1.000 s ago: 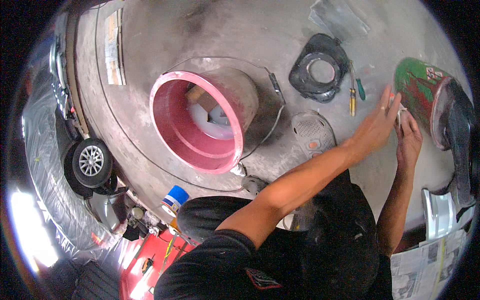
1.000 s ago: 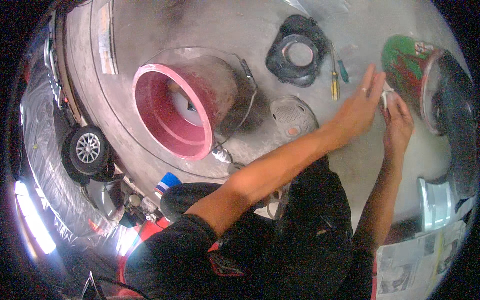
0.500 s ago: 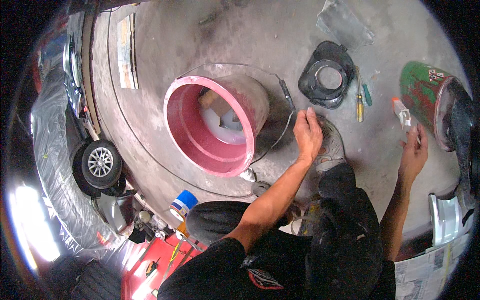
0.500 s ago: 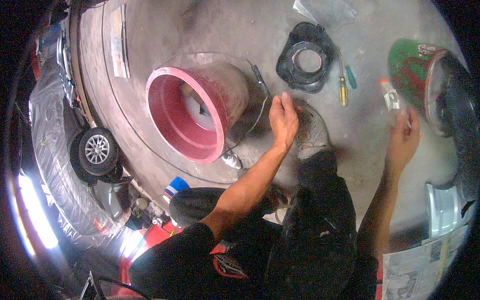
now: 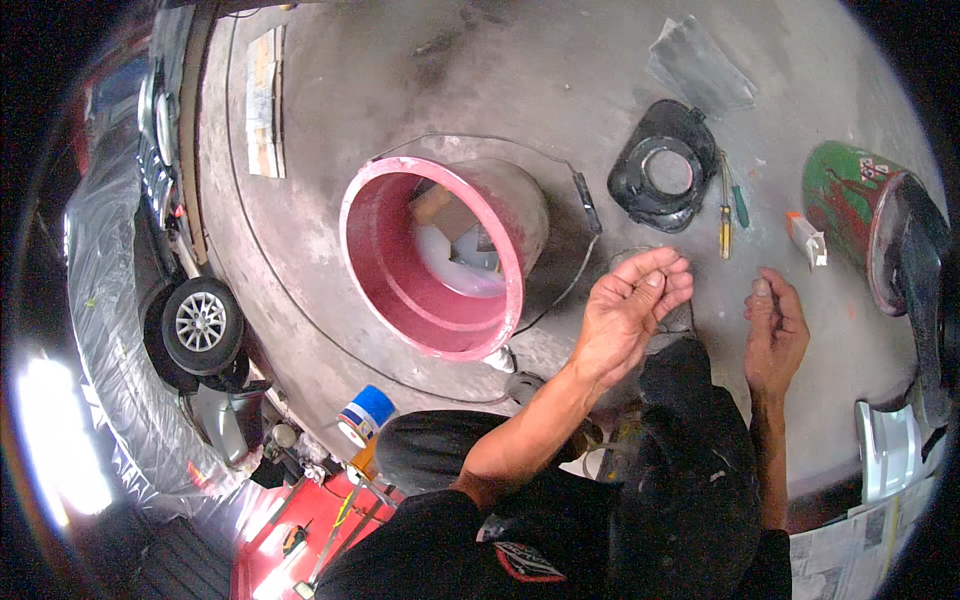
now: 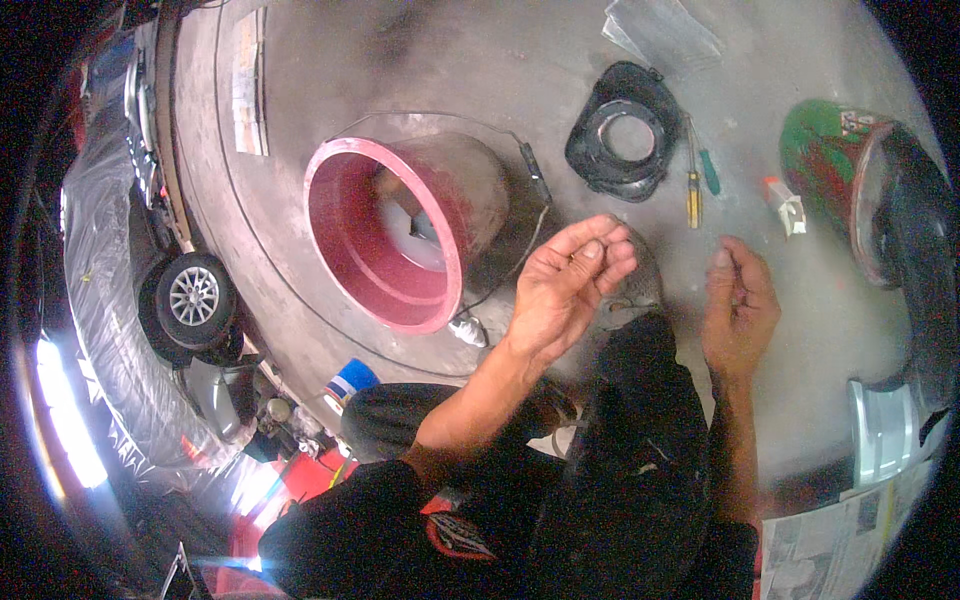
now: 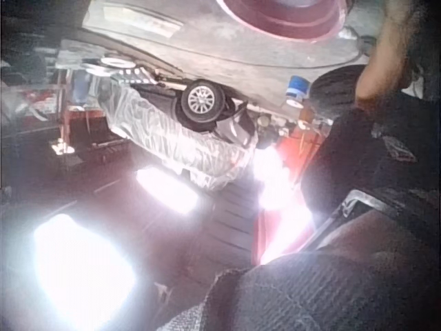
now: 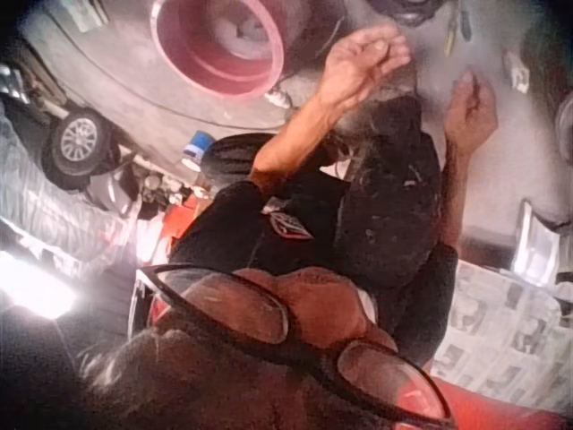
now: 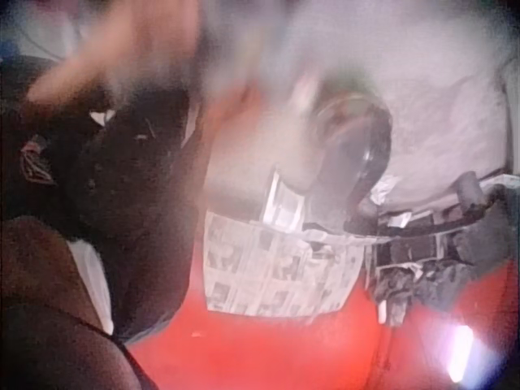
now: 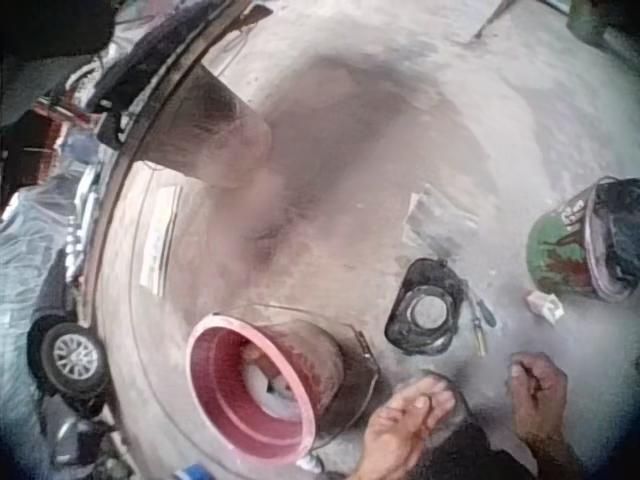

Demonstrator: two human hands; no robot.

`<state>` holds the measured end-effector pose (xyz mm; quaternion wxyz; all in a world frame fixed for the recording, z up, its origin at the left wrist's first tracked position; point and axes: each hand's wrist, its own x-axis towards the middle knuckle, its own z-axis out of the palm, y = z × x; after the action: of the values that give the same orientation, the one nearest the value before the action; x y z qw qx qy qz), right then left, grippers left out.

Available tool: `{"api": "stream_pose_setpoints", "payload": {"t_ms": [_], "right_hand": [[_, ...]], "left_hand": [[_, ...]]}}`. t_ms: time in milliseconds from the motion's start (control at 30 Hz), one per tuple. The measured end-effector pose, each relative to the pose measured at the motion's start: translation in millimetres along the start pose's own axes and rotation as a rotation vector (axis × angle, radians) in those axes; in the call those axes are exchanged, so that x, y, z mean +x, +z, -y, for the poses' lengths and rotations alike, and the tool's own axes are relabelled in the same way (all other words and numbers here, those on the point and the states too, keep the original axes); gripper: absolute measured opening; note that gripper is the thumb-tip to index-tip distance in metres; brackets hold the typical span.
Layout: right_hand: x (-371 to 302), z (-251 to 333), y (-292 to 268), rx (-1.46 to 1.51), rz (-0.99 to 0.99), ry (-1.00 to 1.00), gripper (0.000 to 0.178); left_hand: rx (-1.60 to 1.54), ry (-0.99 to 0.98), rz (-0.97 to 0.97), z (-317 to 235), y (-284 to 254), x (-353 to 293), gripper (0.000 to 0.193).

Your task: The person applies adhesive to a black plastic car part, positions a circular lens component into the housing, and then scrapes excess material from the edges using a small tool before sanding the surface by hand.

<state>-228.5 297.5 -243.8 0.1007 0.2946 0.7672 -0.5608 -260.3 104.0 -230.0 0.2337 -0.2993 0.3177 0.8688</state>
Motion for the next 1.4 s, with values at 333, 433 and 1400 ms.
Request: {"api": "stream_pose_setpoints", "payload": {"t_ms": [333, 433, 1400], "right_hand": [[5.9, 20.7, 30.1, -0.061, 0.107, -0.100, 0.017], [34.6, 22.5, 38.8, -0.169, 0.109, -0.205, 0.022], [50.8, 213.0, 65.4, -0.125, 0.158, -0.497, 0.039]], "left_hand": [[0.047, -0.041, -0.137, -4.3, -13.6, -14.1, 0.016], [0.256, 0.004, -0.125, 6.4, -43.5, -43.8, 0.011], [0.440, 0.465, -0.588, -71.9, -83.8, -239.6, 0.022]]}}
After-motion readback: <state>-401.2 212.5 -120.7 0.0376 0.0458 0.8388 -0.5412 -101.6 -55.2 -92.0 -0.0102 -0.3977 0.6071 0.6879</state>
